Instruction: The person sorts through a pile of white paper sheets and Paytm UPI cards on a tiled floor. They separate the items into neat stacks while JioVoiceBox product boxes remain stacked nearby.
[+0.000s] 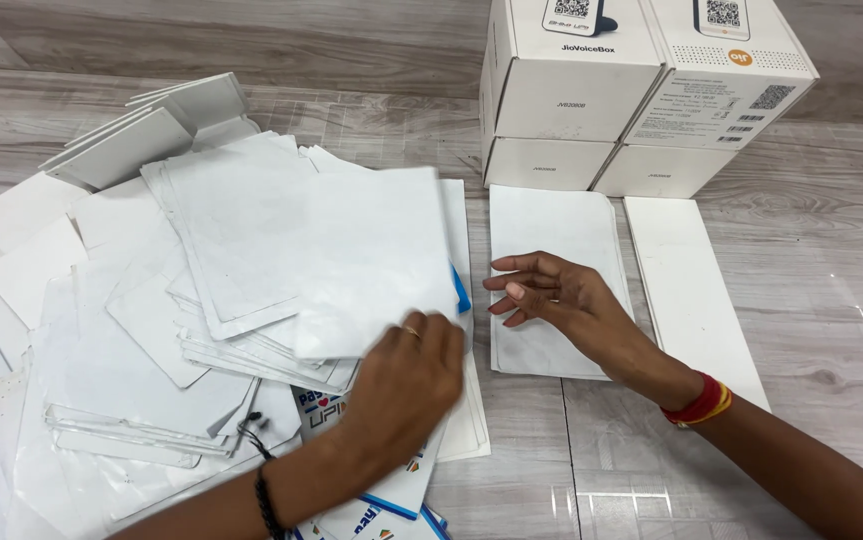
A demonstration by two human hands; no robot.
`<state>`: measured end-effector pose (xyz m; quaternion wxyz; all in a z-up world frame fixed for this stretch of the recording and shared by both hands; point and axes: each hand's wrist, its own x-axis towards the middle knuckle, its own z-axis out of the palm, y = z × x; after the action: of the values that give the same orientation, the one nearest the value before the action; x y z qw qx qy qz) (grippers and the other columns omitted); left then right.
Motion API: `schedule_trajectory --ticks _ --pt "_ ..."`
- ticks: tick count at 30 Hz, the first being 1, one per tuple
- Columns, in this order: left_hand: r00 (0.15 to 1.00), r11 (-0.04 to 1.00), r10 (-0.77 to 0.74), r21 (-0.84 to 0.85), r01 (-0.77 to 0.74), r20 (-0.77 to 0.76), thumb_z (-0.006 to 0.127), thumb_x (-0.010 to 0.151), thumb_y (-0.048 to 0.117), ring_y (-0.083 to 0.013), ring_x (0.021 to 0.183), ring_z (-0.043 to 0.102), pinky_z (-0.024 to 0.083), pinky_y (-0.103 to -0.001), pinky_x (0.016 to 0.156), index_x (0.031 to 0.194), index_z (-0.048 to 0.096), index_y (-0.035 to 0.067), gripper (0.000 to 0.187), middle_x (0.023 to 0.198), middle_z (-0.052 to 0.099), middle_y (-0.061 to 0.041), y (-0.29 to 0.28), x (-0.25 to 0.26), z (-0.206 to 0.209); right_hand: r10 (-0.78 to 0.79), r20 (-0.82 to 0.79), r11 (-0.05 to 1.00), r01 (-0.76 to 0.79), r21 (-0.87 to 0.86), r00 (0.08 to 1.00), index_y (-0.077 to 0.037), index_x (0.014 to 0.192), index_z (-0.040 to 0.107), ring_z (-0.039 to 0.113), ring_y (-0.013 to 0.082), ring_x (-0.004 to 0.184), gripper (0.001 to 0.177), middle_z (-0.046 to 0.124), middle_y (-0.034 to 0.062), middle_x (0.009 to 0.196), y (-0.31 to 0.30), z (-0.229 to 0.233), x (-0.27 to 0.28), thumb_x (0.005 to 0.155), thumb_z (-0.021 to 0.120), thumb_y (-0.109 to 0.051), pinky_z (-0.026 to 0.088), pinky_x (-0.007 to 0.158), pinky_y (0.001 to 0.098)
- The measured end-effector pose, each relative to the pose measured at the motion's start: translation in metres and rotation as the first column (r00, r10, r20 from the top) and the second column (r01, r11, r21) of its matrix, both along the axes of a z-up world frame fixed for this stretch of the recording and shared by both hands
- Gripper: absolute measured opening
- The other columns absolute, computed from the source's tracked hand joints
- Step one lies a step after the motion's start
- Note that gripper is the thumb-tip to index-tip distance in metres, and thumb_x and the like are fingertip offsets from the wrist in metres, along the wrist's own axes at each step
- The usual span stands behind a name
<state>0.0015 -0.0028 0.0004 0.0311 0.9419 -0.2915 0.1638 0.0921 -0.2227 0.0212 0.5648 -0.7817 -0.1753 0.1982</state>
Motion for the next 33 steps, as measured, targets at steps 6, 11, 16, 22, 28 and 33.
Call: schedule_trajectory --ticks 6,11,16,22,28,33 --pt "0.976 0.974 -0.215 0.075 0.212 0.035 0.070 0.066 0.001 -0.0389 0.088 0.067 0.061 -0.042 0.072 0.104 0.063 -0.021 0.044 0.094 0.065 -0.033 -0.024 -0.026 0.003 -0.081 -0.096 0.995 0.086 0.055 0.992 -0.001 0.126 0.066 0.074 0.0206 0.092 0.044 0.074 0.0135 0.112 0.000 -0.017 0.000 0.090 0.067 -0.027 0.064 0.082 0.0359" --pt "0.943 0.947 -0.312 0.118 0.299 0.114 0.067 0.088 0.006 -0.0458 0.094 0.069 0.062 -0.049 0.072 0.108 0.065 -0.018 0.032 0.104 0.065 -0.038 -0.040 -0.038 -0.003 -0.153 -0.033 0.988 0.154 0.030 0.988 -0.005 0.116 0.075 0.070 0.0134 0.085 0.034 0.076 0.0106 0.092 -0.006 -0.020 -0.003 0.086 0.075 -0.020 0.061 0.082 0.0322" --pt "0.933 0.944 -0.328 0.085 0.319 0.148 0.065 0.093 0.011 -0.0523 0.112 0.064 0.059 -0.058 0.080 0.114 0.066 -0.014 0.032 0.121 0.063 -0.040 -0.051 -0.036 -0.006 -0.278 -0.014 0.959 0.277 -0.058 0.960 -0.009 0.113 0.077 0.065 0.0131 0.071 0.030 0.074 0.0086 0.078 -0.025 -0.011 -0.003 0.083 0.078 -0.014 0.060 0.075 0.0313" --pt "0.953 0.944 -0.276 0.223 0.245 0.121 0.067 0.082 0.013 -0.0535 0.121 0.058 0.051 -0.061 0.096 0.121 0.064 -0.010 0.045 0.127 0.061 -0.039 -0.048 -0.012 -0.008 -0.353 0.041 0.933 0.355 -0.058 0.935 -0.006 0.122 0.075 0.061 0.0089 0.074 0.034 0.070 0.0029 0.078 -0.067 -0.003 0.004 0.088 0.073 -0.007 0.055 0.075 0.0272" --pt "0.962 0.895 -0.274 0.370 0.250 0.013 0.069 0.081 0.013 -0.0535 0.120 0.059 0.048 -0.060 0.098 0.120 0.062 -0.018 0.050 0.123 0.061 -0.041 -0.046 0.001 -0.014 -0.417 0.036 0.903 0.419 -0.100 0.908 -0.006 0.121 0.074 0.064 0.0078 0.074 0.034 0.070 0.0034 0.077 -0.086 -0.019 0.013 0.088 0.072 -0.008 0.056 0.079 0.0241" --pt "0.960 0.888 -0.280 0.380 0.260 -0.002 0.070 0.081 0.011 -0.0524 0.112 0.063 0.050 -0.056 0.097 0.121 0.061 -0.017 0.050 0.123 0.061 -0.042 -0.049 0.002 -0.019 -0.436 0.090 0.876 0.445 -0.185 0.895 -0.008 0.123 0.074 0.061 0.0084 0.072 0.035 0.068 0.0016 0.078 -0.091 -0.028 0.021 0.089 0.072 -0.009 0.056 0.074 0.0250"
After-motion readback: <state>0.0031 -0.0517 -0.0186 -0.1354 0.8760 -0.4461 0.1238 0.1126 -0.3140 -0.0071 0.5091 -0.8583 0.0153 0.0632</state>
